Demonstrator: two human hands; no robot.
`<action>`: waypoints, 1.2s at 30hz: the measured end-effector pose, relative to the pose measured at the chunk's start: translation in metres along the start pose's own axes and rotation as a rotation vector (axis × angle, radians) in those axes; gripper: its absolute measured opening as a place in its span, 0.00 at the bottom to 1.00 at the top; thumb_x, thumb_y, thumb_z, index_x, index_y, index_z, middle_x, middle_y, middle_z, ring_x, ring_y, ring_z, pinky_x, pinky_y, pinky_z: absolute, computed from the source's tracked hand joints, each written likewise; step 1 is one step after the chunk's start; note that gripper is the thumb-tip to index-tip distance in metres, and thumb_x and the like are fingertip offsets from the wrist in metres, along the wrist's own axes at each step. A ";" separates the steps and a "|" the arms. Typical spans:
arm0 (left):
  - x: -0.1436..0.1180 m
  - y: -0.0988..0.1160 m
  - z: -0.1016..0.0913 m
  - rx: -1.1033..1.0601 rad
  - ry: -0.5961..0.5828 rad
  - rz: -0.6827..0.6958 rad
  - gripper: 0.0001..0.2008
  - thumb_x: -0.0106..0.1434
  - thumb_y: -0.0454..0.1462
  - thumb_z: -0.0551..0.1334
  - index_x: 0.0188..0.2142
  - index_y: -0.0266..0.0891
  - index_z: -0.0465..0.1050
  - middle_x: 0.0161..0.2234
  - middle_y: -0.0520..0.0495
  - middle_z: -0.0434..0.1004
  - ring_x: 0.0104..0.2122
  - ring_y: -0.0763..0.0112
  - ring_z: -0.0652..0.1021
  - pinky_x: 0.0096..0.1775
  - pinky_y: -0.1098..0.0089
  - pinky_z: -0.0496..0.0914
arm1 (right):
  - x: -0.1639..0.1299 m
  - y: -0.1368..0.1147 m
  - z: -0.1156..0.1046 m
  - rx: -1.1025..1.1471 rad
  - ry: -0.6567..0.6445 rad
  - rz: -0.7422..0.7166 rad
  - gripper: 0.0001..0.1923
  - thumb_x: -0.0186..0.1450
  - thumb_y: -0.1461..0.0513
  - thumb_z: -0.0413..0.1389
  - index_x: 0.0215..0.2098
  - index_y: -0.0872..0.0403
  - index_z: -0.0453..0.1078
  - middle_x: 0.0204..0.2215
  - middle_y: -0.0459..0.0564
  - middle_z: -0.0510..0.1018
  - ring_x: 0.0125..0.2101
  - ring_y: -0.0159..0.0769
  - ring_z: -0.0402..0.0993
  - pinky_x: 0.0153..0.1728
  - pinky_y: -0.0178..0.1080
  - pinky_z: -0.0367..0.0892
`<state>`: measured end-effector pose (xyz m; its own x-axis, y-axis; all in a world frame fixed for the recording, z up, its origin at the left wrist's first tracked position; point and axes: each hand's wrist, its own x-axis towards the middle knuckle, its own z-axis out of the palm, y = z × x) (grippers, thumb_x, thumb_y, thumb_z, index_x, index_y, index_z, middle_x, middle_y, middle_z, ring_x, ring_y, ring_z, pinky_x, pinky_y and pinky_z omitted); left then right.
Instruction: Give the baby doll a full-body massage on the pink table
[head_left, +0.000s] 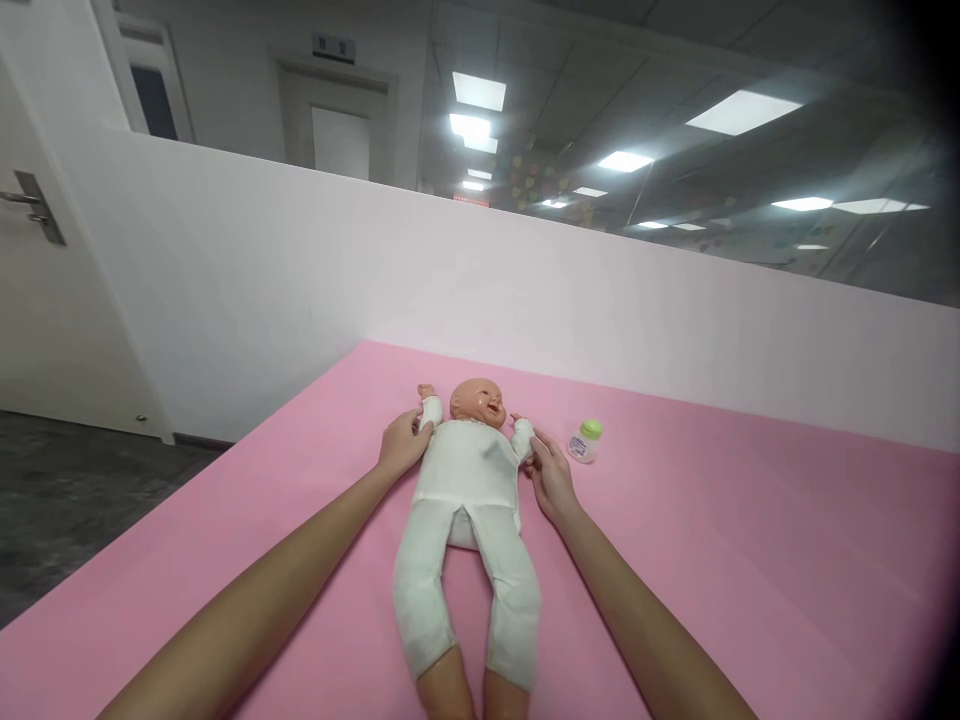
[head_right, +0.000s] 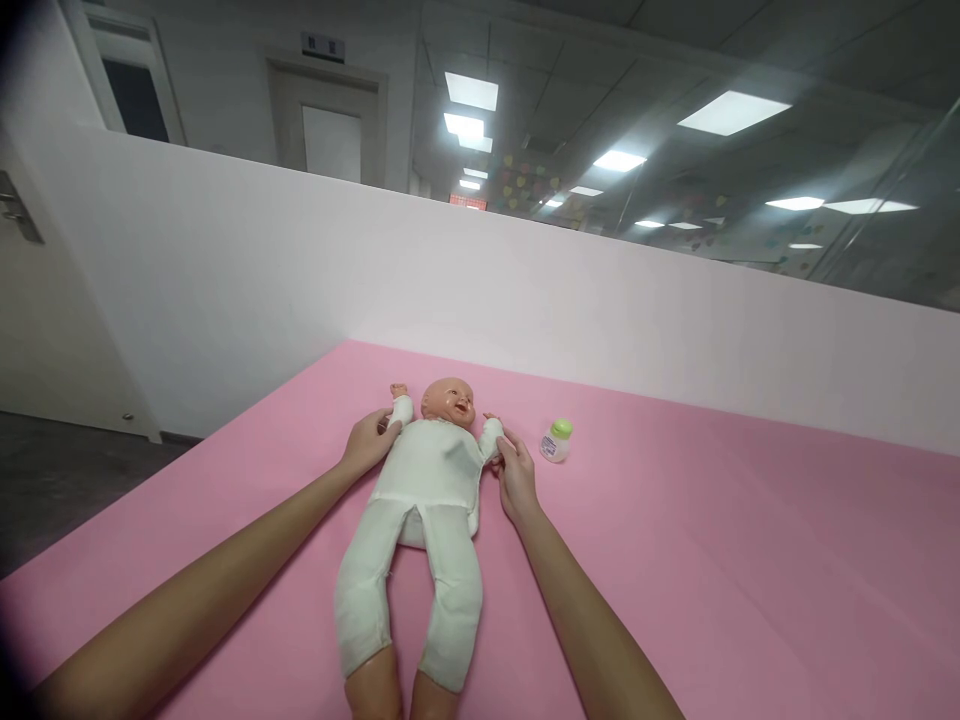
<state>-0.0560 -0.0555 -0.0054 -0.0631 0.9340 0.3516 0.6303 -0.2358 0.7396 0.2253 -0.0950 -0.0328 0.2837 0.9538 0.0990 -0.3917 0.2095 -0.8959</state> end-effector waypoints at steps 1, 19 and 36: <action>0.000 0.000 0.000 0.003 0.001 -0.001 0.21 0.65 0.45 0.59 0.54 0.38 0.76 0.41 0.44 0.82 0.38 0.61 0.78 0.40 0.66 0.69 | 0.000 0.000 0.000 0.004 -0.003 0.000 0.24 0.56 0.54 0.69 0.49 0.51 0.77 0.22 0.41 0.73 0.22 0.29 0.61 0.22 0.33 0.57; 0.001 -0.001 0.000 -0.002 -0.003 -0.013 0.18 0.66 0.45 0.59 0.50 0.39 0.77 0.41 0.44 0.82 0.38 0.61 0.79 0.40 0.66 0.68 | 0.001 0.001 0.000 -0.025 0.007 0.009 0.26 0.56 0.53 0.69 0.51 0.52 0.76 0.21 0.41 0.73 0.21 0.29 0.60 0.22 0.33 0.56; 0.001 -0.001 0.001 -0.008 0.000 -0.002 0.20 0.66 0.44 0.58 0.53 0.39 0.76 0.42 0.44 0.83 0.38 0.61 0.78 0.41 0.65 0.69 | 0.001 0.001 0.001 -0.014 0.005 0.006 0.27 0.55 0.52 0.69 0.51 0.52 0.76 0.22 0.41 0.74 0.21 0.27 0.60 0.21 0.31 0.56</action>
<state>-0.0563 -0.0545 -0.0065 -0.0645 0.9342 0.3508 0.6244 -0.2364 0.7445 0.2246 -0.0936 -0.0338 0.2860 0.9538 0.0917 -0.3808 0.2009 -0.9026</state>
